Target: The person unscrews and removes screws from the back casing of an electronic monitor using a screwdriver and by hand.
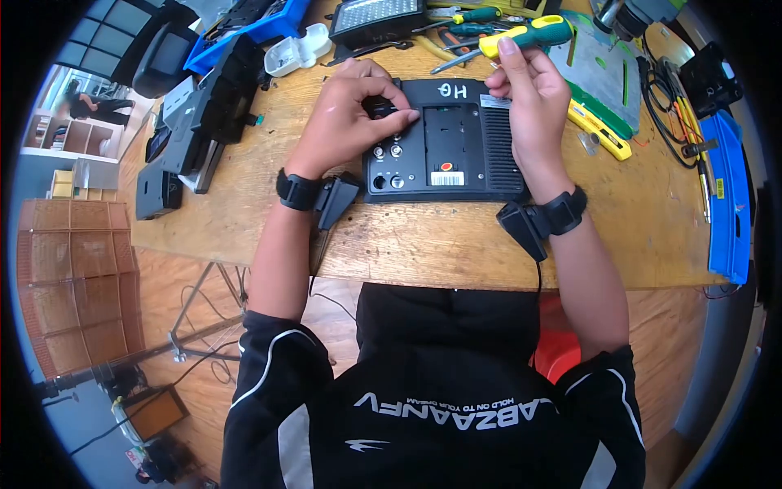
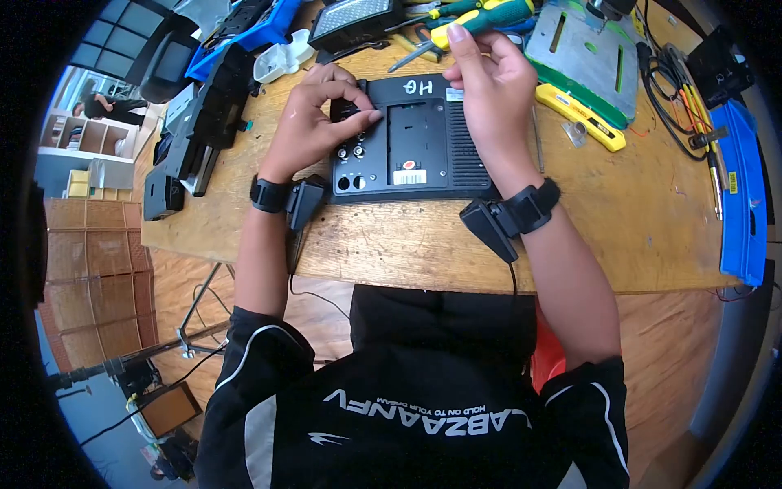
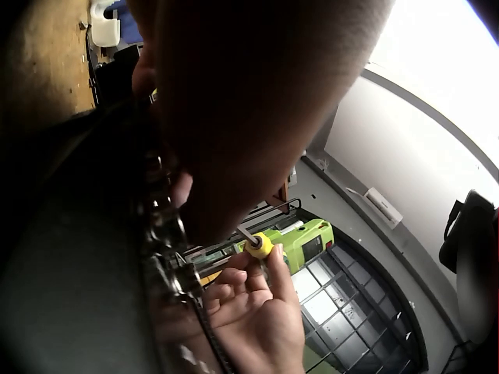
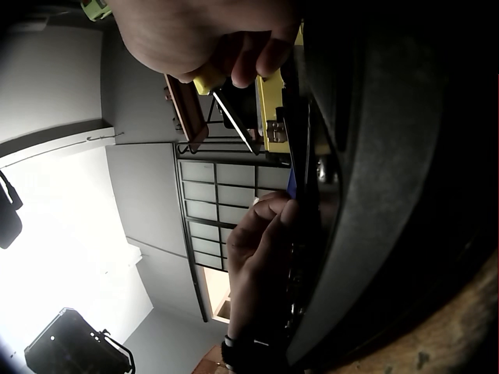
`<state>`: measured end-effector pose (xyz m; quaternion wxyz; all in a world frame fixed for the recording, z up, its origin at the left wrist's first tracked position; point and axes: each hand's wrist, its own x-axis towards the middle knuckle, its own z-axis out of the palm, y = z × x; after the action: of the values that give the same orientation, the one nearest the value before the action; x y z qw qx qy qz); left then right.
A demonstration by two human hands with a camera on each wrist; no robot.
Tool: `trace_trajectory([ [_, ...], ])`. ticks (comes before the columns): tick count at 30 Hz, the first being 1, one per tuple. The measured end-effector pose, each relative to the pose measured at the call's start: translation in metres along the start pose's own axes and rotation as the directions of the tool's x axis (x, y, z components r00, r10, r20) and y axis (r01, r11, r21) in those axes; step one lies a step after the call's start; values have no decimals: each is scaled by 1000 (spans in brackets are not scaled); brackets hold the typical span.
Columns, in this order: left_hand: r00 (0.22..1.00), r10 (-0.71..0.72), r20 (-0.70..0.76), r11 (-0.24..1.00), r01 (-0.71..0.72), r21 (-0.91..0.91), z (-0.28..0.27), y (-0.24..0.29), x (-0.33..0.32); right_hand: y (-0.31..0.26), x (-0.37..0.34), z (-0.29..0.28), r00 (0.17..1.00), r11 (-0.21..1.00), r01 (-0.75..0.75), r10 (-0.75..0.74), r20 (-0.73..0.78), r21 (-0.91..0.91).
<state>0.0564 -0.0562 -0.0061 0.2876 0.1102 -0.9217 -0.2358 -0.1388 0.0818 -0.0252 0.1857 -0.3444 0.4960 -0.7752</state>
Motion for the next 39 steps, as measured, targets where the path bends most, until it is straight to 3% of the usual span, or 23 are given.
trace_trajectory([
  [4, 1000, -12, -27, 1000, 12, 12, 2, 3, -1, 0, 0, 0, 1000, 1000, -13, 13, 0, -6],
  [14, 995, -8, 98, 1000, 10, -28, -7, 0, -2, 1, 0, -1, 1000, 1000, 21, -21, 16, -12],
  [19, 995, -54, 86, 998, 51, 33, -3, 7, -1, 1, 0, 0, 1000, 1000, -8, 8, 4, -6],
  [22, 999, 34, -11, 996, -33, 78, -2, 7, 0, 0, 1, 2, 1000, 999, -17, 17, -2, -27],
  [28, 985, -163, -48, 983, 158, -88, -1, -1, -3, 1, 1, 1, 1000, 1000, 4, -4, 2, 18],
  [30, 985, -153, -83, 988, 154, -4, -7, -13, -3, 2, 0, 0, 1000, 1000, -2, 2, 5, 26],
  [32, 922, -255, -290, 964, 219, -153, -13, -27, -3, 2, 1, 0, 1000, 1000, -18, 18, -1, 17],
  [34, 897, -285, -337, 958, 279, -68, -26, -42, -10, 0, 1, 1, 1000, 1000, -7, 7, 7, 20],
  [36, 814, -488, -314, 815, 554, 171, -35, -67, -19, -2, -2, 1, 1000, 1000, -7, 6, 15, 19],
  [39, 787, -533, -312, 745, 611, 267, -38, -83, -27, -9, -3, 3, 997, 1000, 27, -26, 78, -13],
])
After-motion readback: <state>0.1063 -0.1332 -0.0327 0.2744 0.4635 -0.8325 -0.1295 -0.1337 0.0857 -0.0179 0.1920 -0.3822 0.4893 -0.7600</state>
